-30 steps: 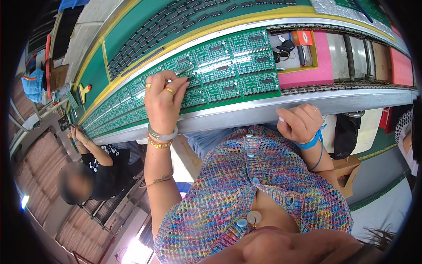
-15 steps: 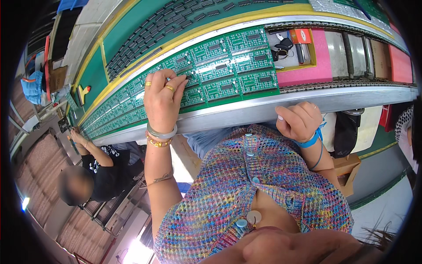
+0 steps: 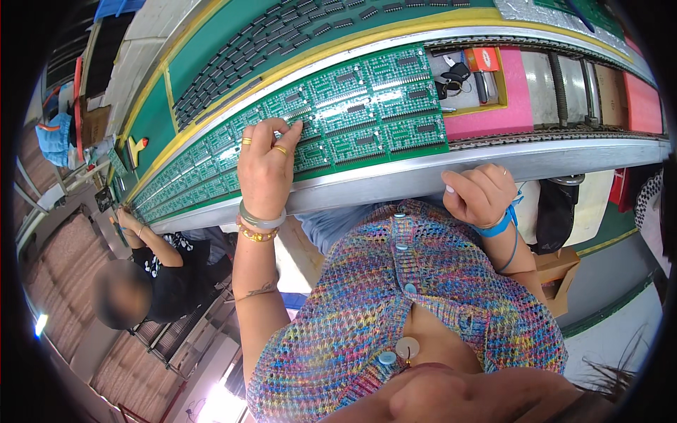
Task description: Assembling electronic components onto printed circuit boards on a production line.
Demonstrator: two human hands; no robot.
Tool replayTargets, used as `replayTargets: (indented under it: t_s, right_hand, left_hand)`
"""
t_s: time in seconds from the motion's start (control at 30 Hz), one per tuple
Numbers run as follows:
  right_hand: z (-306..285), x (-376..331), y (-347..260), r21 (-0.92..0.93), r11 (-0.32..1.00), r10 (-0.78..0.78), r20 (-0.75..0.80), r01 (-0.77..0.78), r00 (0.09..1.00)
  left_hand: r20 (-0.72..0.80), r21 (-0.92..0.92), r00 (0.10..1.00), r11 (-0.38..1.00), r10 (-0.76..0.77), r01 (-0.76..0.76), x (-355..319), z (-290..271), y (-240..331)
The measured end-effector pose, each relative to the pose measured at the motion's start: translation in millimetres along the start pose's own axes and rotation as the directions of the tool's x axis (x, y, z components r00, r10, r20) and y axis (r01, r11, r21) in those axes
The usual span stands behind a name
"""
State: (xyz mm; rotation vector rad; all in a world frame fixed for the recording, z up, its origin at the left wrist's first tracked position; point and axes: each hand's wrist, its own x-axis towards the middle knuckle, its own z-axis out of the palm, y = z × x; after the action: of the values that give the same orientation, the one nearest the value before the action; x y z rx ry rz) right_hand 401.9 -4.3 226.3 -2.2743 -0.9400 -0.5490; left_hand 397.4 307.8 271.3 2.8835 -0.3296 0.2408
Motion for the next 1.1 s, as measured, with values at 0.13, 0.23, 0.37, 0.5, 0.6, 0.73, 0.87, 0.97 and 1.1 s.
replayTargets:
  t_s: [0.13, 0.23, 0.37, 0.5, 0.6, 0.73, 0.87, 0.97, 1.1]
  right_hand:
    - [0.0, 0.5, 0.1, -0.017, 1.0, -0.005, -0.009, 0.005, 1.0]
    - [-0.6, 1.7, -0.9, -0.016, 1.0, 0.011, 0.002, -0.011, 1.0]
    - [-0.4, 2.4, -1.9, 0.003, 1.0, 0.017, 0.002, -0.017, 1.0]
    - [-0.7, 1.9, -2.1, -0.003, 1.0, 0.012, 0.002, -0.012, 1.0]
    - [-1.0, 0.1, -0.6, -0.005, 1.0, 0.012, 0.008, -0.012, 1.0]
    - [-0.1, -1.3, -0.7, -0.008, 1.0, 0.001, 0.009, -0.001, 1.0]
    - [-1.4, 0.2, -1.2, -0.002, 1.0, 0.006, 0.011, -0.006, 1.0]
    - [-0.5, 0.5, -1.4, -0.01, 1.0, 0.008, 0.006, -0.008, 1.0]
    - [0.4, 1.2, -1.4, -0.011, 1.0, 0.008, -0.003, -0.008, 1.0]
  left_hand:
    - [-0.169, -0.138, 0.979, 0.986, -0.117, 0.094, 8.9, 1.0, -21.0]
    - [-0.303, -0.041, 0.937, 0.985, -0.172, 0.168, 31.5, 0.0, -43.7]
    - [-0.283, 0.024, 0.955, 0.995, -0.084, 0.095, 41.3, 4.6, -59.3]
    - [-0.286, 0.029, 0.957, 0.998, -0.051, 0.062, 40.2, 2.1, -50.3]
    - [-0.212, -0.033, 0.977, 0.999, -0.028, 0.021, 25.7, -8.4, -21.6]
    - [-0.051, -0.088, 0.999, 0.996, 0.005, -0.01, -11.5, -15.4, 6.9]
    - [-0.01, -0.101, 1.0, 0.995, -0.018, 0.016, -22.0, -9.6, 13.6]
    - [-0.025, -0.087, 0.999, 0.996, -0.02, 0.018, -23.0, -6.8, 14.0]
    - [-0.024, -0.088, 1.0, 0.996, -0.016, 0.014, -21.7, -6.0, 14.5]
